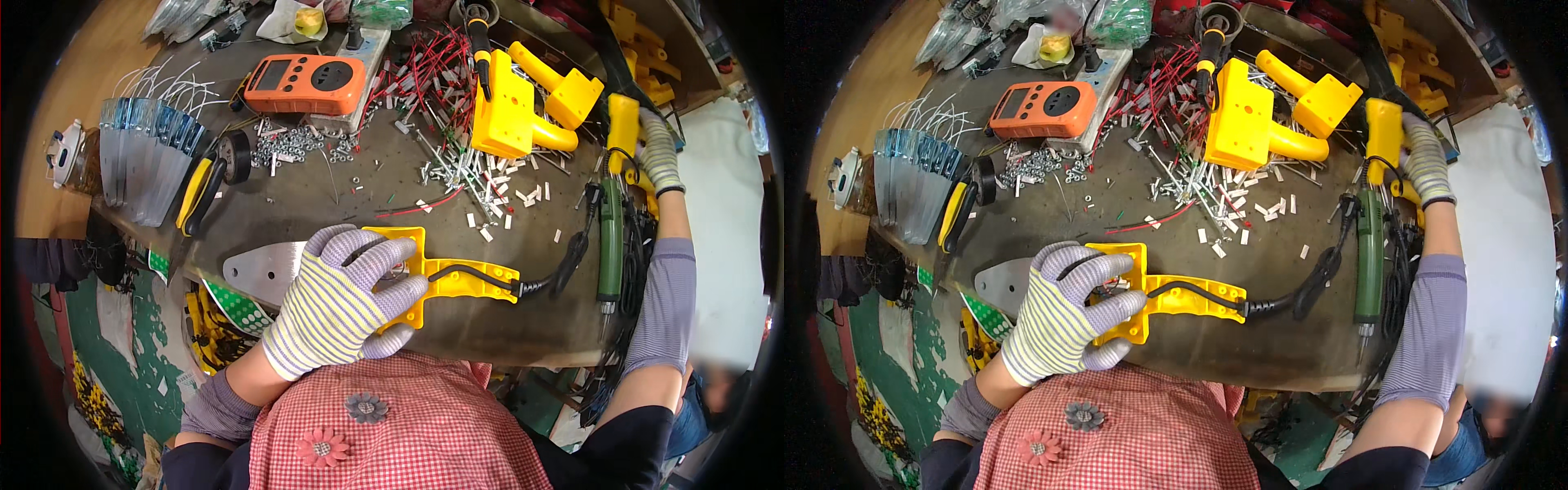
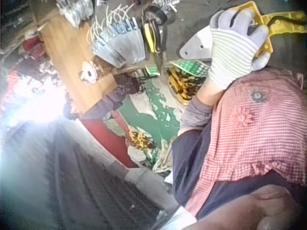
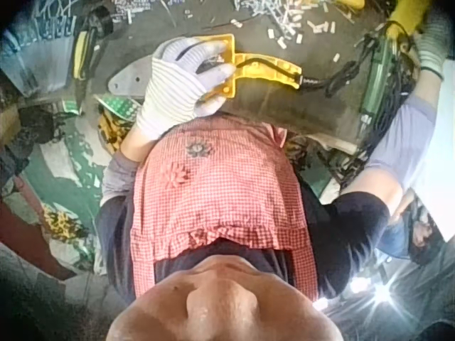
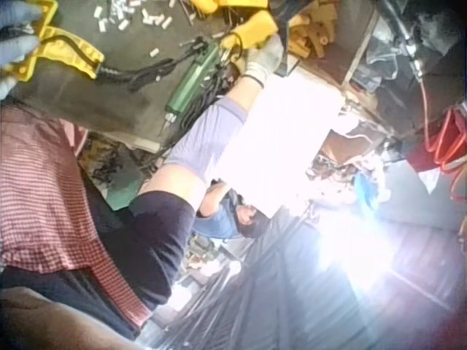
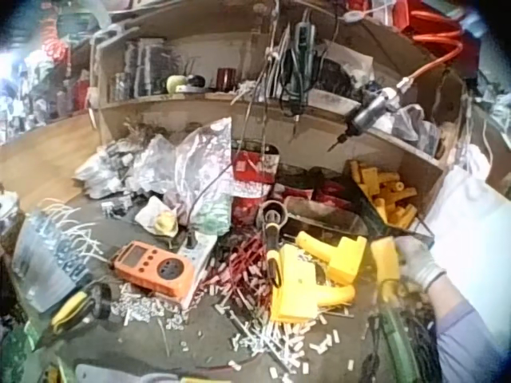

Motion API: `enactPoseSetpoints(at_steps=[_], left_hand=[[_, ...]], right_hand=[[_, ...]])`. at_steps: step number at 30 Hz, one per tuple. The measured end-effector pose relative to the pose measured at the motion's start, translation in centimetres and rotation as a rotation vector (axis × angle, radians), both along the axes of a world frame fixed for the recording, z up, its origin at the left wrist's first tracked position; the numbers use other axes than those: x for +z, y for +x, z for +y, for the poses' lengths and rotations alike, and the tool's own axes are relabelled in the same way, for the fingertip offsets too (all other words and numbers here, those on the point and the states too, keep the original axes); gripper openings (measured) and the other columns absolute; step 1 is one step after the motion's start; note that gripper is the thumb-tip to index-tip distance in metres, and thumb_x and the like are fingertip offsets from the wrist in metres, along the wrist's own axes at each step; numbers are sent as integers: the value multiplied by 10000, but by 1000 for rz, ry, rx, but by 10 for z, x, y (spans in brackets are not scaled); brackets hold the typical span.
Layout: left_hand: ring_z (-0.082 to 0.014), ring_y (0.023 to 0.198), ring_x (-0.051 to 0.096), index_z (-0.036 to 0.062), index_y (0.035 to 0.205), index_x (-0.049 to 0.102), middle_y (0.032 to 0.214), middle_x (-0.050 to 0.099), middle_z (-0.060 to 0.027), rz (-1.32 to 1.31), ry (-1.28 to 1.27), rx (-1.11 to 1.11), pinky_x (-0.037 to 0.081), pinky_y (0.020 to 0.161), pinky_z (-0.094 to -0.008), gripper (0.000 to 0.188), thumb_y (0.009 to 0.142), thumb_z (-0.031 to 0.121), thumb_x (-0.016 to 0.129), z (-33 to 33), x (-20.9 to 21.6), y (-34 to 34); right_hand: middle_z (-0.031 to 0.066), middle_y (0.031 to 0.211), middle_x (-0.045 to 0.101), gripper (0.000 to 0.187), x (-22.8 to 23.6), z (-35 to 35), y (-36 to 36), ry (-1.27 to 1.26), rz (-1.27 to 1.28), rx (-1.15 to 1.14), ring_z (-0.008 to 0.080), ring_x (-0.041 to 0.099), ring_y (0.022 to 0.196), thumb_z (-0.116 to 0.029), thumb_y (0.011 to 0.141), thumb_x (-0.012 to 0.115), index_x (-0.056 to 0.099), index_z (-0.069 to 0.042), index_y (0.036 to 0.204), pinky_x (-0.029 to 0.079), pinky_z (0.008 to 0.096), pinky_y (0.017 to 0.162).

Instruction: Assembling a yellow plastic housing with internal electrical wiring and components.

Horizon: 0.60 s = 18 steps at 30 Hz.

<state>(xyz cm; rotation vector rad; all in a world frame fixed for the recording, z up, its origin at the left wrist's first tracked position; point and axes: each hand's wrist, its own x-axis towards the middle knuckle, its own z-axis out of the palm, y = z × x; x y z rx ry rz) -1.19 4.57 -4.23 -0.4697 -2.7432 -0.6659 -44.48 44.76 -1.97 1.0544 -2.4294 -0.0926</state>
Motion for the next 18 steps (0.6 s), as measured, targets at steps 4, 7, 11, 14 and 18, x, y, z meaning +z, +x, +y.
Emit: enactPoseSetpoints(at_steps=[4,7,11,14,18], left_hand=[[-348,1036,563,169,1058,716,1202,631,-125,14,3,-9,432,913,-534,363,789,373,581,-3,-1,0],[-350,1024,566,160,1038,723,1203,632,-123,18,-26,-30,431,919,-520,350,796,363,573,-5,-2,-2],[-341,1037,574,155,1036,735,1209,635,-119,-26,37,-32,434,933,-493,289,793,270,630,-9,2,-4],[-334,1052,577,163,1044,740,1219,633,-123,-30,71,-81,436,936,-491,282,782,223,654,-7,6,-10],[-356,1052,571,165,1051,736,1234,627,-124,-37,54,-35,436,935,-497,304,770,225,637,-10,2,-3]], right_hand=[[156,1260,615,520,14,10,26,-277,271,-71,303,612,1142,-49,833,717,548,-64,1324,507,368,975],[154,1277,611,557,9,15,60,-519,289,-61,298,611,1151,-79,826,742,532,-51,1341,498,371,992],[152,1307,603,607,18,9,78,-298,349,-118,290,603,1176,-121,814,780,513,1,1344,468,350,1033],[145,1337,593,463,34,35,84,-1042,-36,187,261,564,1239,-14,911,627,491,-1,1354,447,370,1056],[140,1303,587,455,38,-45,206,-631,213,-21,232,572,1135,-65,950,591,439,11,1372,448,352,999]])
